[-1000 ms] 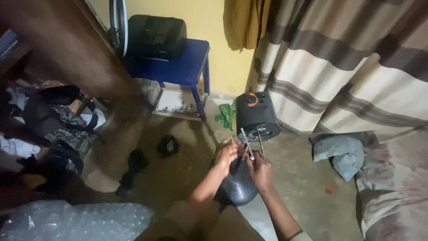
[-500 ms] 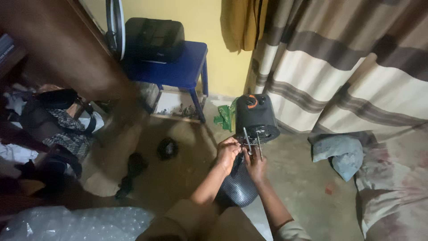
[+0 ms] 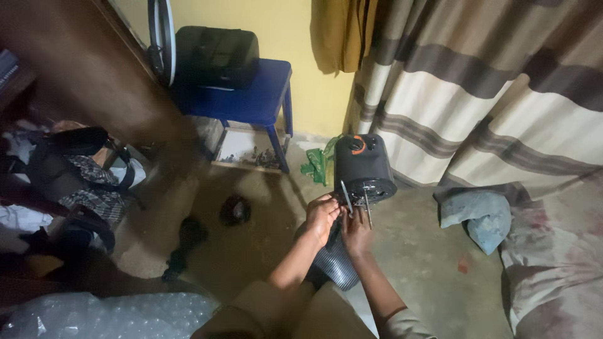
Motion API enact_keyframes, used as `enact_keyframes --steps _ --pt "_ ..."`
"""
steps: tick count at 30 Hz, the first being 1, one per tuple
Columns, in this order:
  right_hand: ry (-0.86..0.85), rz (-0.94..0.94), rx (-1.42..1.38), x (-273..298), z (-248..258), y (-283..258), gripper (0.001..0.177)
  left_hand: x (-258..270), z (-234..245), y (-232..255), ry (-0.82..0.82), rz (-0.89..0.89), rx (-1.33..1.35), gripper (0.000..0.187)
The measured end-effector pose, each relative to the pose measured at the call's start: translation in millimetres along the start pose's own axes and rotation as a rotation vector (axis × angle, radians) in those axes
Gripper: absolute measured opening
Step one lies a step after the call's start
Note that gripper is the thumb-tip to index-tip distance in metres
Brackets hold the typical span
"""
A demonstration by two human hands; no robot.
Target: The person uses a screwdriver to loosen and tighten screws on the back panel of a small black cylindrical device. They repeatedly adjust the screws and rotate the device to access different fasteners.
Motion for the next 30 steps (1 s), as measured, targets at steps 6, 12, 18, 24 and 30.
enact_keyframes --steps 6,12,18,24,30 --pt "0.094 0.288 0.152 5 -10 18 0.045 -4 6 -3 0.052 0.084 -0.006 0.028" --pt "-0.075 0.107 0.033 6 -17 32 0.025 -9 15 -13 0.093 0.109 -0.022 0.030" --pt "-0.023 0.162 0.051 6 -9 27 0.031 -9 12 -11 0.063 0.137 0.044 0.038" --pt "0.003 0.178 0.068 -1 16 -4 0.035 -2 -8 5 0.033 0.133 0.056 0.040" --pt "-0.074 0.021 -0.153 -8 19 -31 0.020 -5 -11 2 -0.027 0.097 0.053 0.040"
Point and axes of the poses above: each hand's wrist, its own x-axis away from the middle knuckle, its own z-axis out of the back of the hand, y = z × x, the point moved 3 cm from there along -x, towards the middle knuckle, and after that the axes turned 2 degrees about -y, right-handed, at the moved point
